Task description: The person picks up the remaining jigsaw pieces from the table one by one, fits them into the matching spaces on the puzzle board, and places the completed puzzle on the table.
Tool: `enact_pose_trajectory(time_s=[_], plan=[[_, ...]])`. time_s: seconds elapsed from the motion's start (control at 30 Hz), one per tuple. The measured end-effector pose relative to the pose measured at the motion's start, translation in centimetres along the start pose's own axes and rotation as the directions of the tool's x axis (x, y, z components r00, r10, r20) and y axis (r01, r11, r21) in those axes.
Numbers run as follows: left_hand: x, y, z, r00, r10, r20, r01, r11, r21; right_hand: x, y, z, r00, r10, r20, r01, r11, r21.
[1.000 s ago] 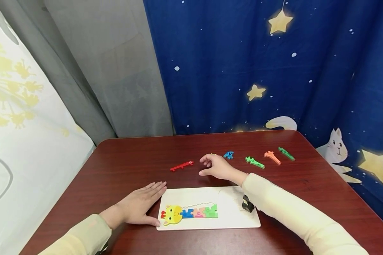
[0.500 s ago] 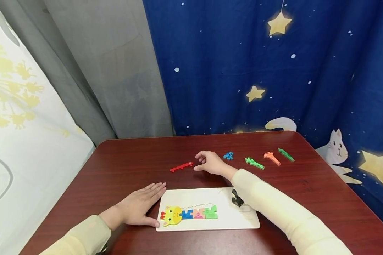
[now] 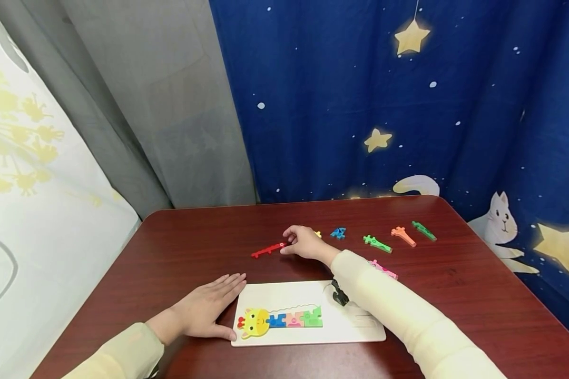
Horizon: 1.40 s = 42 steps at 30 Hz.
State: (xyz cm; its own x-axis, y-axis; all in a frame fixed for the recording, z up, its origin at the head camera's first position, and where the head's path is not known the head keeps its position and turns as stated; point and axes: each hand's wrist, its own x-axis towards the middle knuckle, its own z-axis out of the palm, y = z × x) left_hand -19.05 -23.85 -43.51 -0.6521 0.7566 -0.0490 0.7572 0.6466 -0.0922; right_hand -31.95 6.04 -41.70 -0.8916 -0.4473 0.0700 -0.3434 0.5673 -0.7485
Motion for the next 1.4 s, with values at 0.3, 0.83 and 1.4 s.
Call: enact_pose_trajectory(time_s=[0.3, 0.83, 1.4], plan=[[0.0, 0.1, 0.1, 1.000, 0.007, -0.016, -0.007, 1.000, 0.007, 0.5, -0.3, 1.3, 0.999, 0.036, -0.017, -0.037, 0.997, -0.072], [0.0, 0.0, 0.2, 0.999, 0.014, -0.031, -0.014, 1.000, 0.007, 0.9, 0.2, 1.9, 0.997, 0.071, -0.041, -0.076, 0.988, -0.135], [-0.1, 0.0, 0.1, 1.000, 0.014, -0.013, -0.014, 1.000, 0.005, 1.0, -0.3, 2.3, 0.997, 0.056, -0.052, -0.064, 0.984, -0.168]])
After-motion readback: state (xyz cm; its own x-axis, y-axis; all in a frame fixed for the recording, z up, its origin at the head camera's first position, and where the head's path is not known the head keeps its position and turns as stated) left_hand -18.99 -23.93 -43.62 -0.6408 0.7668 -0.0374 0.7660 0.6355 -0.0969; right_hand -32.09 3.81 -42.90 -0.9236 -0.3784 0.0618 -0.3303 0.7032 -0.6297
